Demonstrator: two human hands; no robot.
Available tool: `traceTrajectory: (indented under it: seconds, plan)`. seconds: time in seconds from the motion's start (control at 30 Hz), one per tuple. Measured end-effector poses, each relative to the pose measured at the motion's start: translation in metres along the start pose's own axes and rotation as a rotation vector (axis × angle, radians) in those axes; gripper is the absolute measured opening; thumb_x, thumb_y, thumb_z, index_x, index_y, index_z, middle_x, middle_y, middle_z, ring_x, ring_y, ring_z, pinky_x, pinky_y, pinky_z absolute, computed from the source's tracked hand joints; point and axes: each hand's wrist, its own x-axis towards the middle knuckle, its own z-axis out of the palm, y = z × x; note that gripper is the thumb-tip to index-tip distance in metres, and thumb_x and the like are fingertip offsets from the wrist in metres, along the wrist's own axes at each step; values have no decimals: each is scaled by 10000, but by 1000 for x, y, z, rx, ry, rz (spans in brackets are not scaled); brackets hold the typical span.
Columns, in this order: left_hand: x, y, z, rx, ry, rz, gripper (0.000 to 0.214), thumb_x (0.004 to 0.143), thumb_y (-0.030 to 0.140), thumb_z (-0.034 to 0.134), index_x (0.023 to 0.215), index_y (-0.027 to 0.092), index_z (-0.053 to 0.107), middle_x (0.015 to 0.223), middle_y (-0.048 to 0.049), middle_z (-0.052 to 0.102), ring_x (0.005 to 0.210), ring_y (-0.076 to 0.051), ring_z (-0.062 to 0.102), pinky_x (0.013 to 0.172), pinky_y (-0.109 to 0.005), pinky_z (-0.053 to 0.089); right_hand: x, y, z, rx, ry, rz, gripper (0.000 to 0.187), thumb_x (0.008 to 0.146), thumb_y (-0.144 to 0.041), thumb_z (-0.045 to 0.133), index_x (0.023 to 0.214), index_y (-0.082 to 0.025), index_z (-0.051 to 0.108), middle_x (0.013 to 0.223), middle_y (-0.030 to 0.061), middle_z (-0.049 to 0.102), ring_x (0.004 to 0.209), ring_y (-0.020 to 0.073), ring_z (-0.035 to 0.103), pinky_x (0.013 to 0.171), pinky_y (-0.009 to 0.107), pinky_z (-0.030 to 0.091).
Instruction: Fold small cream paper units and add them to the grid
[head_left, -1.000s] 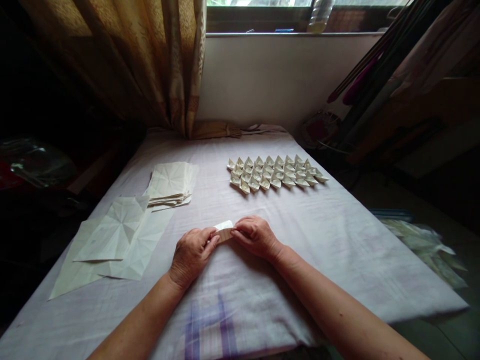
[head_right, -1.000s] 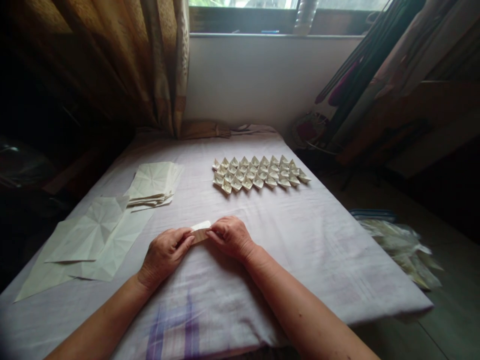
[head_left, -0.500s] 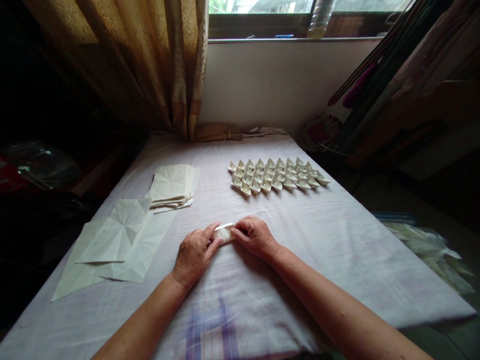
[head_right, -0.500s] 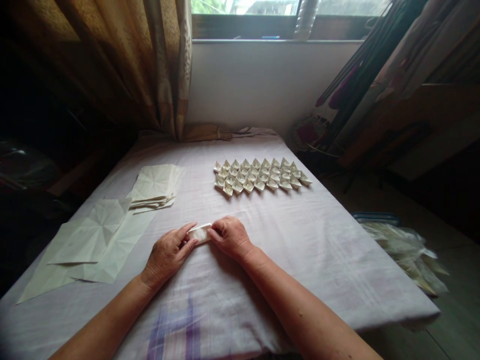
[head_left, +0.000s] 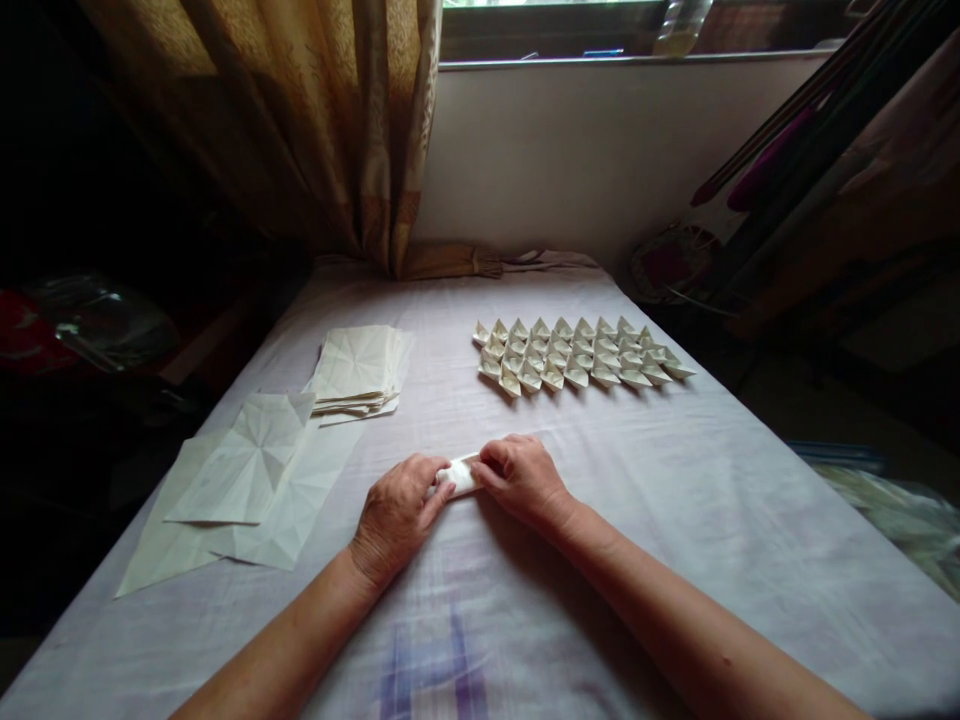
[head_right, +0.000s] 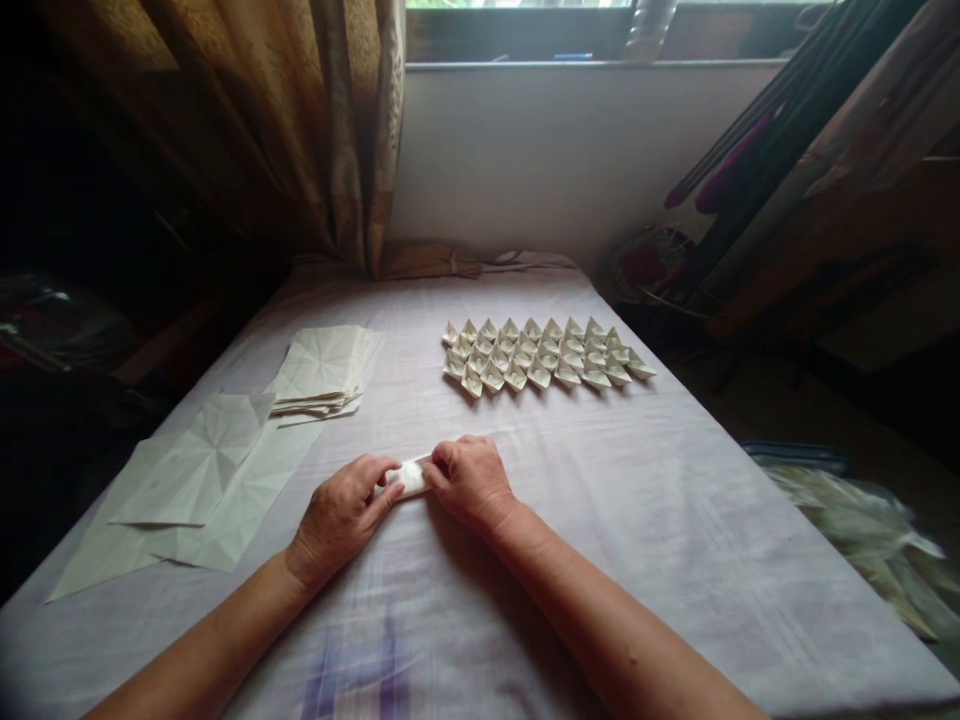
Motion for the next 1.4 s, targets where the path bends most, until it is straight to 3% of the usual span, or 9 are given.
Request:
traceTrajectory:
  seconds: [0.1,0.23,0.33,0.87,1.4]
  plan:
    - [-4,1,-4,32,41,128,199,957,248,477,970,202,671,931,-60,698,842,-189,656,761,-313,553,-5,1,4,-9,67,-53,198,812,-224,669,625,-202,610,616,-3,642,646,153,563,727,294,338]
    - [-11,2,-4,56,69,314,263,968,226,469,1144,163,653,1133,-80,712,1076,-221,647,926,-350,540,-9,2,9,3,117,-99,214,847,-225,640,640,-203,589,626,-5,640,652,151,556,747,296,339]
    - [-13,2,-3,75,62,358,291,971,215,460,1181,130,643,1188,-81,703,1129,-220,636,966,-341,530,-9,3,10,1,132,-102,200,850,-223,637,656,-202,592,641,-5,651,666,156,557,754,300,334]
    - [-22,5,-2,94,-107,276,431,974,313,437,1352,125,521,1376,-103,580,1278,-229,533,1053,-376,452,-7,2,10,-64,121,-99,238,911,-262,573,680,-203,577,662,15,612,731,186,522,759,326,322]
    - [-21,8,-3,68,-142,252,433,958,281,467,1363,132,506,1384,-113,571,1282,-229,533,1066,-361,442,-5,1,8,-46,110,-109,259,909,-264,556,656,-209,560,631,8,576,698,180,506,742,321,328]
